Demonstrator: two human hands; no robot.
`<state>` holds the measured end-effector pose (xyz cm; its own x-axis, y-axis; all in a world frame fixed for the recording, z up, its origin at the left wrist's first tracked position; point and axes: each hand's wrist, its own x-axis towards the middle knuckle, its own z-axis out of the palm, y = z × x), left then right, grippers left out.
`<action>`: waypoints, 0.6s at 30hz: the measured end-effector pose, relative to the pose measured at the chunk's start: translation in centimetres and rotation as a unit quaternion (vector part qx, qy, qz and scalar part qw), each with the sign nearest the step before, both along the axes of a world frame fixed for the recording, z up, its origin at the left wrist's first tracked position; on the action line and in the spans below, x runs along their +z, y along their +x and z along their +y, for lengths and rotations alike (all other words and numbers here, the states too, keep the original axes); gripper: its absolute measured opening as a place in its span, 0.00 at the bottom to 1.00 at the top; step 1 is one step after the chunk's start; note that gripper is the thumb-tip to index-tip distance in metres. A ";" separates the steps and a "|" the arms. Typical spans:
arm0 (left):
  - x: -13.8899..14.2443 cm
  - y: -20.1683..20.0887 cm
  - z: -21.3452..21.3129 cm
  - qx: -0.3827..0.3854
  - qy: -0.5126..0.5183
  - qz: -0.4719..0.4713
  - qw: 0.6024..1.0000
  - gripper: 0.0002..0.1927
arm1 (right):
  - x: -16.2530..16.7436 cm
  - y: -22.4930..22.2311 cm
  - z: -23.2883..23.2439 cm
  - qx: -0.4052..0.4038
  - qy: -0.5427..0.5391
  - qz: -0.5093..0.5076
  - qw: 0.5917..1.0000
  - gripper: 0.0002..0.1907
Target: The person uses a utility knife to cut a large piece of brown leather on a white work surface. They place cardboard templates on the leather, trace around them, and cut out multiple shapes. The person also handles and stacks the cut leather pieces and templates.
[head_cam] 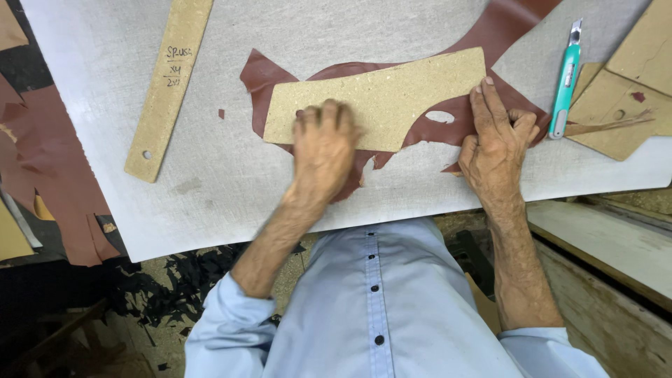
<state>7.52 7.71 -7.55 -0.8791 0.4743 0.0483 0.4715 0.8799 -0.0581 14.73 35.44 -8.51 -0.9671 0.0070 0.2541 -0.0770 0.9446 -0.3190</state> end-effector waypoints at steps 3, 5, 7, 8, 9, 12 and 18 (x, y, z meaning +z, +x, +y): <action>-0.1 -0.3 4.7 0.039 -0.015 0.003 0.999 0.35 | 0.0 0.0 0.3 -0.002 0.016 -0.005 1.000 0.37; 0.0 -0.5 5.5 0.048 -0.024 0.005 0.999 0.38 | 0.2 0.0 1.4 0.015 -0.039 -0.011 0.999 0.37; 0.0 -0.3 5.1 0.045 -0.028 -0.007 0.999 0.40 | 0.6 0.1 2.9 0.000 -0.067 0.024 0.997 0.33; 0.0 -0.1 5.0 0.042 -0.036 0.000 0.998 0.41 | 0.9 0.0 4.2 -0.017 -0.062 0.061 0.996 0.29; -0.2 0.0 4.9 0.043 -0.042 0.007 0.998 0.41 | 1.4 -0.3 5.8 -0.040 -0.024 0.071 0.996 0.26; -0.6 0.2 4.9 0.040 -0.049 0.036 0.997 0.43 | 1.7 -0.6 8.2 -0.055 0.039 0.085 0.994 0.22; -1.0 0.5 4.8 0.040 -0.038 0.043 0.998 0.43 | 0.8 -1.8 10.9 -0.063 -0.020 0.013 0.998 0.15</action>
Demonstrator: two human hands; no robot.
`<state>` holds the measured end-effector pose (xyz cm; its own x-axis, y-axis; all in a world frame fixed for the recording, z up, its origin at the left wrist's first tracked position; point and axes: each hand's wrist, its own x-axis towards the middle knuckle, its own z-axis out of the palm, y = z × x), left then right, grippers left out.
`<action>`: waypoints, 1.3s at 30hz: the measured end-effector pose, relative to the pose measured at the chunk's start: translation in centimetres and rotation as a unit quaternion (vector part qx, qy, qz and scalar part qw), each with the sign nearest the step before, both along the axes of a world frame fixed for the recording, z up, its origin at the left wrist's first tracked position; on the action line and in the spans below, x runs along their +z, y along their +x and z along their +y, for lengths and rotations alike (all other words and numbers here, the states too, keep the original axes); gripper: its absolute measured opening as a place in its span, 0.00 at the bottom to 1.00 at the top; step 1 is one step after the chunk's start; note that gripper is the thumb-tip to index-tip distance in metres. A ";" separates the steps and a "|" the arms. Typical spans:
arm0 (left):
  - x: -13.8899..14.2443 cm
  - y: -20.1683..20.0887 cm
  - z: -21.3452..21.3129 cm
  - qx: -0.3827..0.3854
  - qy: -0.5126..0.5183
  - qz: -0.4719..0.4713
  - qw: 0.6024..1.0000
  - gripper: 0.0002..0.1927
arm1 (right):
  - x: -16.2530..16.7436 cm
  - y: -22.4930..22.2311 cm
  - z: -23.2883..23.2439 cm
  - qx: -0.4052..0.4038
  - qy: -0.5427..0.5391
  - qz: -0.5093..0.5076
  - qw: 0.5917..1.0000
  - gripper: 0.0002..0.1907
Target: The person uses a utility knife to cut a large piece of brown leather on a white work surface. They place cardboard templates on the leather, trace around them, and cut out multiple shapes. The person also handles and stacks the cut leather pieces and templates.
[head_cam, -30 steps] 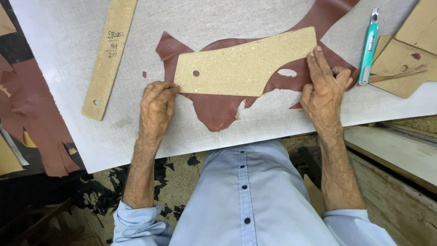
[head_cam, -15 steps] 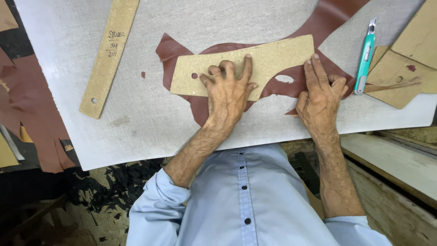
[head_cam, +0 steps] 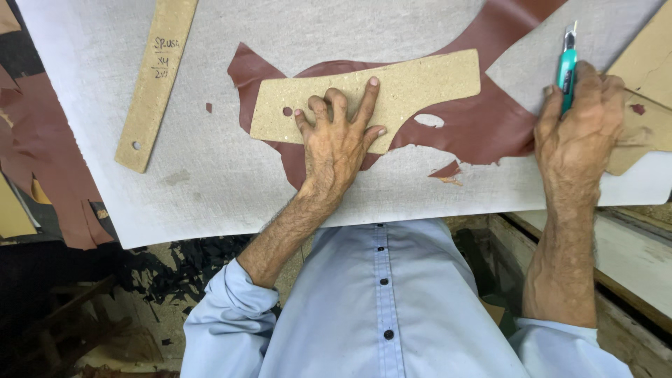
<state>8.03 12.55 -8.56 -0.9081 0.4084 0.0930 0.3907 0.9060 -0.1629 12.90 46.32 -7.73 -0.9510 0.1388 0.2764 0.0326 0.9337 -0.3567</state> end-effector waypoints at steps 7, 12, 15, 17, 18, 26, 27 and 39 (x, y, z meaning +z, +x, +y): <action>-0.2 -0.1 0.0 0.000 -0.004 -0.011 1.000 0.42 | 1.4 0.3 3.0 -0.069 -0.352 0.030 0.933 0.13; 0.0 0.1 -0.7 -0.011 0.026 -0.051 0.998 0.42 | 4.1 2.7 -0.7 -0.107 -0.304 0.048 0.946 0.12; 0.9 0.9 -2.4 0.010 0.053 -0.096 0.994 0.44 | 5.3 2.1 -4.7 0.032 -0.080 0.068 0.994 0.04; 1.6 1.3 -4.0 0.013 0.078 -0.140 0.987 0.49 | 5.4 0.4 -8.2 0.132 -0.009 0.081 0.988 0.02; 2.0 1.5 -4.5 0.007 0.099 -0.168 0.981 0.53 | 5.1 -1.0 -10.3 0.161 -0.047 0.081 0.983 0.04; 1.1 2.5 -6.3 -0.041 0.128 -0.174 0.975 0.66 | 2.2 -12.3 -26.3 0.357 0.032 0.103 0.928 0.11; 0.8 2.6 -6.4 -0.044 0.124 -0.184 0.974 0.67 | 2.1 -12.8 -27.4 0.366 0.035 0.102 0.924 0.12; 0.1 2.7 -6.1 -0.038 0.132 -0.198 0.970 0.65 | 1.5 -13.5 -27.4 0.436 0.111 0.070 0.890 0.20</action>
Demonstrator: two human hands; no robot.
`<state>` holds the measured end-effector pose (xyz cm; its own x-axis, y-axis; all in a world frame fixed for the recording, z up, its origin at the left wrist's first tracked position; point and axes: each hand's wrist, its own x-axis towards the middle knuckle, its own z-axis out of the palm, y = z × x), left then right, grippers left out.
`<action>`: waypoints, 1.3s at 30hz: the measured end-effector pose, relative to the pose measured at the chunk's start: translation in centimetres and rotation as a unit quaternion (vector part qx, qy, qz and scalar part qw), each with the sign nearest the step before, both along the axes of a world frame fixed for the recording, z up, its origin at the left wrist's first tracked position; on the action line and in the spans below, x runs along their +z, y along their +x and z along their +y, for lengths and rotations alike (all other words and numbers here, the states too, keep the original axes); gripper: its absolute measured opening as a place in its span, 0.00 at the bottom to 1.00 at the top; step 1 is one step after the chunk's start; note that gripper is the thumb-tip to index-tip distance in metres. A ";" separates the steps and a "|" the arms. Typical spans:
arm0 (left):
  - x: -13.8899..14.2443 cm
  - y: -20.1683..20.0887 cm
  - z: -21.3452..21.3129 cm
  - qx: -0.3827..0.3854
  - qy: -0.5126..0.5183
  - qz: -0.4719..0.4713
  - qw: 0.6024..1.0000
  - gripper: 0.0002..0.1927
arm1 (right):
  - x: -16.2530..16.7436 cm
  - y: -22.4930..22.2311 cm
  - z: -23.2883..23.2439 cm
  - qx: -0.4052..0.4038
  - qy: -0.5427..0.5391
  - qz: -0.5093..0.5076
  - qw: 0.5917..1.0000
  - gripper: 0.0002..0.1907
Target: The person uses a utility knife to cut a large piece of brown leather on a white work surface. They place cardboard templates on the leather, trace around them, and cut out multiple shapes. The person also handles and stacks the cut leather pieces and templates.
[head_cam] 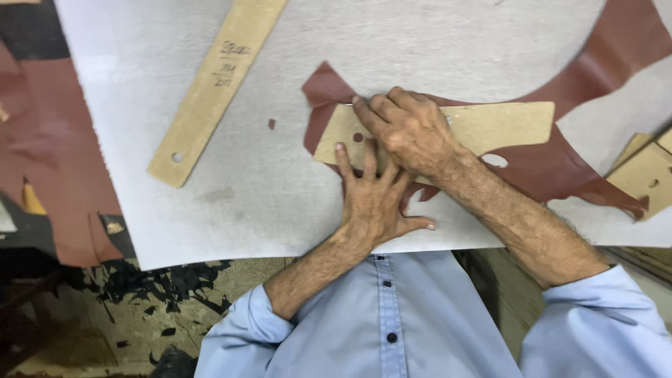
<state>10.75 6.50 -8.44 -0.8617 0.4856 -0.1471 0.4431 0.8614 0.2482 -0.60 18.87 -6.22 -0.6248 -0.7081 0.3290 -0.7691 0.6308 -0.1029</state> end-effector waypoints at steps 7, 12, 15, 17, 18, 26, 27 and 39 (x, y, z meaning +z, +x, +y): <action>0.7 0.1 0.1 0.017 0.041 0.000 0.999 0.66 | 0.0 1.4 10.4 -0.018 0.060 0.012 0.998 0.16; 0.5 0.3 0.1 0.020 0.039 -0.001 0.999 0.66 | 0.5 1.9 19.4 -0.041 0.111 0.045 0.992 0.11; 0.3 0.2 0.2 0.014 0.040 0.014 0.999 0.66 | 1.8 2.4 24.2 -0.073 0.164 0.023 0.984 0.14; 0.4 0.3 0.3 0.010 0.038 0.022 0.999 0.66 | 3.6 3.3 26.6 -0.096 0.198 0.045 0.974 0.12; 0.5 0.2 0.3 0.007 0.035 0.029 0.999 0.67 | 4.5 3.5 27.6 -0.107 0.215 0.061 0.969 0.11; 2.3 -1.5 1.5 -0.015 -0.005 -0.005 1.000 0.48 | 1.5 10.5 22.7 -0.332 -0.115 -0.061 0.934 0.10; 2.4 -2.3 2.1 -0.029 -0.021 0.006 0.999 0.40 | 0.9 10.6 22.0 -0.335 -0.131 -0.052 0.932 0.10; 6.5 -9.9 7.0 -0.145 -0.195 -0.152 0.958 0.59 | -1.4 8.5 17.9 -0.401 -0.016 -0.003 0.916 0.13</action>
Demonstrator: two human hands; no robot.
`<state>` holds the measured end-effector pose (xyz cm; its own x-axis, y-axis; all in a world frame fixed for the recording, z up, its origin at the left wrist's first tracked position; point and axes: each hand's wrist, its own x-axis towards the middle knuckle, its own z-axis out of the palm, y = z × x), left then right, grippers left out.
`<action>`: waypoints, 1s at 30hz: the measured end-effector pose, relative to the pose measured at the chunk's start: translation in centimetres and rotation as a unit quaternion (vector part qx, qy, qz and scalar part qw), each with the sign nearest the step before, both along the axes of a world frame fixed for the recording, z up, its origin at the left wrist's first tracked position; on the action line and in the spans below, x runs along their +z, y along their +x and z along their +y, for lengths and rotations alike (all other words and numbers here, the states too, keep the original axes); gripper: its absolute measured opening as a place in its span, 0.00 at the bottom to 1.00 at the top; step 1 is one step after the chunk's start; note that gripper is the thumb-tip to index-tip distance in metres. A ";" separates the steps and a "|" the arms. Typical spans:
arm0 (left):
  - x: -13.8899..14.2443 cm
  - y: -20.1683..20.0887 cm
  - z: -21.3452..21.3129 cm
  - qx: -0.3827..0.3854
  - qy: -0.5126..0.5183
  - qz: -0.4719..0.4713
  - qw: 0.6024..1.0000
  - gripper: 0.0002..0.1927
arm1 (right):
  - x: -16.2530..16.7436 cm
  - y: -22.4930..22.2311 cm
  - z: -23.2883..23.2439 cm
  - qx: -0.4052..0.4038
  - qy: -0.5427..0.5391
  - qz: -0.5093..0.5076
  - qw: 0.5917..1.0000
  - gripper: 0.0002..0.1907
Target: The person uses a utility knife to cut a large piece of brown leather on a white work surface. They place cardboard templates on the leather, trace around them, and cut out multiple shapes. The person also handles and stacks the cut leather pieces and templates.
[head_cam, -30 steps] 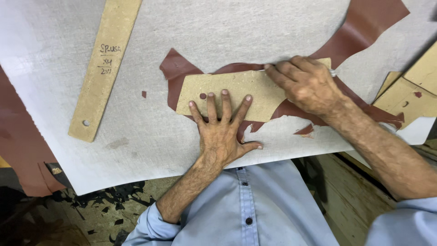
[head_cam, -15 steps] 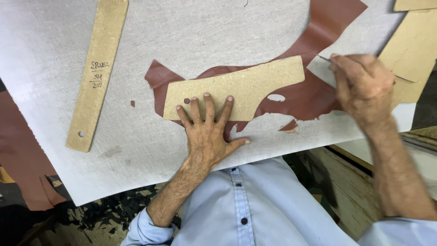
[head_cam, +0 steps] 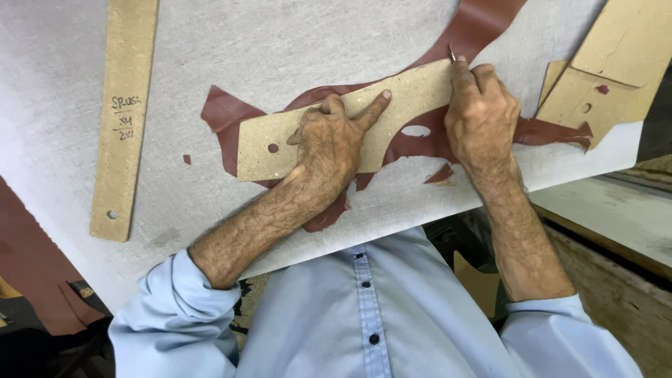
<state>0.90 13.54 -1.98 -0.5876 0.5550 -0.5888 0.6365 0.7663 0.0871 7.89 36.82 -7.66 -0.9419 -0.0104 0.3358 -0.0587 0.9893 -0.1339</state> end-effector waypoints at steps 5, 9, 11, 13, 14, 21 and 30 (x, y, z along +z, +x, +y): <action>0.7 -0.3 0.0 0.008 0.024 -0.006 1.000 0.59 | 1.2 3.6 -1.2 -0.008 -0.023 -0.005 1.000 0.13; 1.0 -0.6 0.2 0.011 0.001 -0.025 1.000 0.64 | 4.4 8.7 -1.5 -0.046 -0.021 -0.105 0.993 0.14; 0.7 -0.5 0.1 0.008 0.007 -0.019 1.000 0.63 | 5.7 10.0 -0.7 -0.034 -0.092 -0.013 0.995 0.10; -0.1 -0.7 -0.2 -0.002 0.024 -0.004 1.000 0.58 | 6.1 10.9 -0.8 -0.082 -0.240 0.049 0.966 0.09; -0.7 -0.6 -0.6 -0.002 0.058 -0.005 0.998 0.53 | 6.1 11.5 -1.2 -0.138 -0.348 0.056 0.926 0.10; -4.2 -3.5 -4.8 -0.092 0.175 0.018 0.980 0.34 | 4.8 13.3 -9.3 -0.172 -0.508 -0.056 0.842 0.14; -7.9 -5.9 -3.4 -0.277 0.118 0.123 0.946 0.38 | 3.4 4.7 -27.3 0.035 -0.379 -0.072 0.922 0.14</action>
<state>-5.04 10.19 -9.85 -0.2710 0.9169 -0.2930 0.9579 0.2869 0.0119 12.57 9.54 -4.24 -0.9832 0.1138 0.1427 -0.0457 0.6035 -0.7961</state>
